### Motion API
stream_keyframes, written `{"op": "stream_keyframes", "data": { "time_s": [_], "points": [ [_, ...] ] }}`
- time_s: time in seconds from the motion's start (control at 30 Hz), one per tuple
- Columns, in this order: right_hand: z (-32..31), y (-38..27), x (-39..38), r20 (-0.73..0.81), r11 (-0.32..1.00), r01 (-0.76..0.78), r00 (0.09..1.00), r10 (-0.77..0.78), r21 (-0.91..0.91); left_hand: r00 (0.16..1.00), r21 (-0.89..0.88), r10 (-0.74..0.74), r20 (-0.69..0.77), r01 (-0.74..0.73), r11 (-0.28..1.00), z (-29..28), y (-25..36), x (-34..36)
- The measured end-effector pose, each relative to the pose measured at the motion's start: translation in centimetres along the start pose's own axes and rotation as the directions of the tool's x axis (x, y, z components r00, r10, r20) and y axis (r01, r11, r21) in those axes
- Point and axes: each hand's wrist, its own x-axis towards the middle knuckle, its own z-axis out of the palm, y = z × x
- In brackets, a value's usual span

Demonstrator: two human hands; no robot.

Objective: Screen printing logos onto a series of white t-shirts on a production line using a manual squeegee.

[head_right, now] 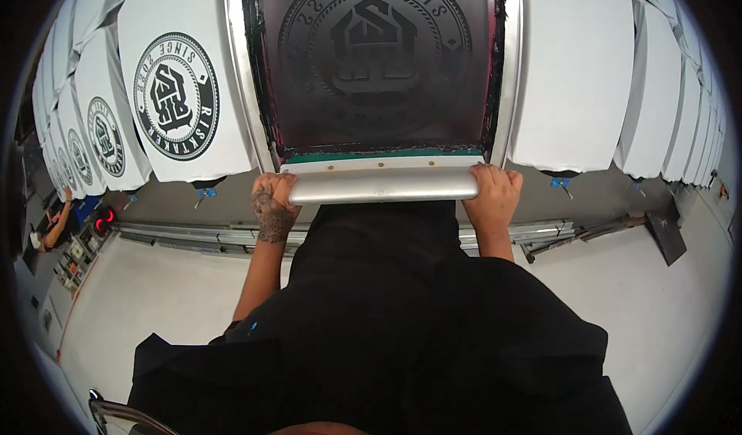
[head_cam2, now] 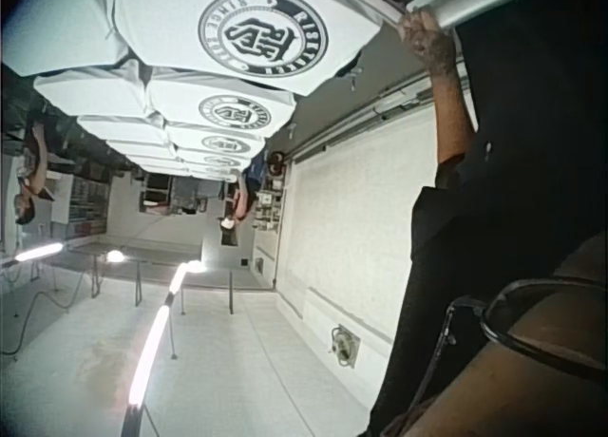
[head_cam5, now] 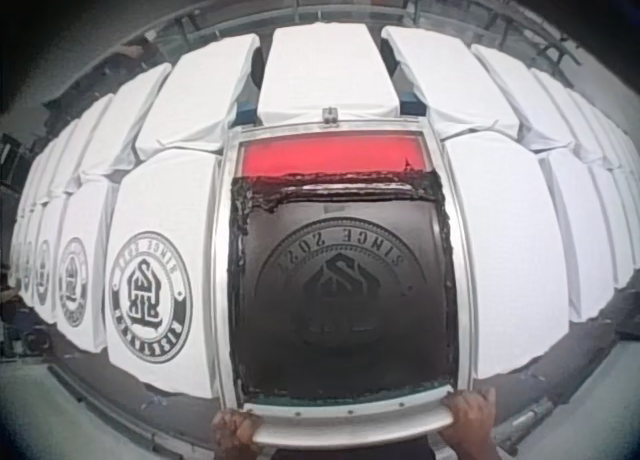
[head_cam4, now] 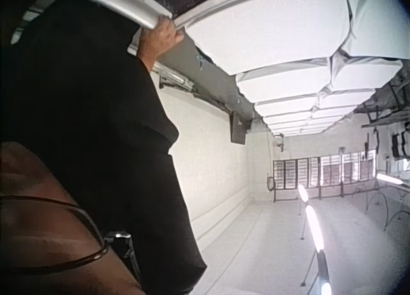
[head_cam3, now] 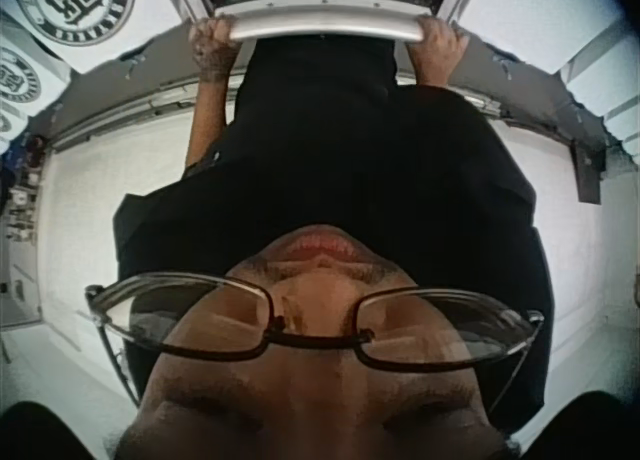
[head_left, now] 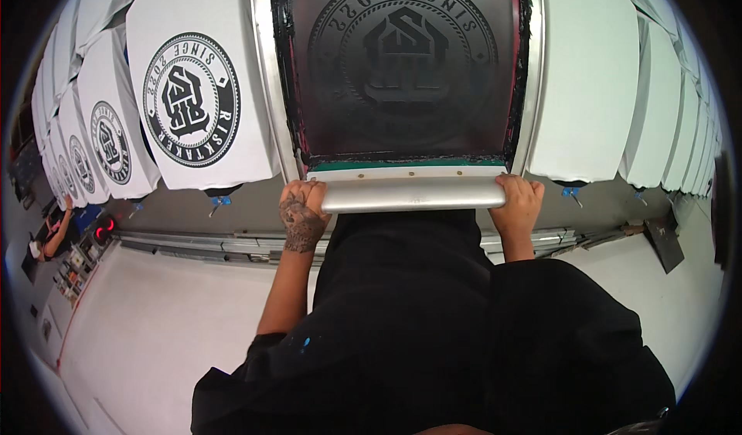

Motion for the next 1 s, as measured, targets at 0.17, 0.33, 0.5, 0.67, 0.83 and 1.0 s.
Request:
{"op": "stream_keyframes", "data": {
  "time_s": [0.17,0.33,0.5,0.67,0.83,1.0],
  "points": [
    [3.0,1.3,-1.7,-0.21,0.994,0.113,0.971,-0.113,-0.015,0.978,-0.079,0.045,-0.204,-0.063,0.995,2.7,-0.2,-2.0],
    [-0.6,0.6,6.9,-0.267,0.994,0.1,0.958,-0.109,-0.05,0.963,0.061,0.108,-0.246,-0.096,0.994,-0.2,-2.0,8.1],
    [-2.2,2.5,19.3,-0.275,0.978,0.082,0.952,-0.133,-0.189,0.927,0.063,0.16,-0.338,-0.148,0.987,0.5,-5.0,21.9],
    [-6.4,1.1,30.7,-0.098,0.958,-0.01,0.995,-0.019,-0.286,0.988,0.142,0.092,-0.121,-0.074,0.987,-3.2,-7.1,34.7],
    [-10.0,0.7,37.7,0.179,0.984,0.021,0.984,0.01,-0.174,0.982,0.109,0.051,0.182,-0.071,0.991,-7.2,-8.3,41.1],
    [-12.6,-0.4,38.9,0.232,0.992,0.027,0.973,0.002,-0.122,0.926,0.029,-0.15,0.346,0.149,0.988,-12.5,-5.0,41.5]
  ]
}}
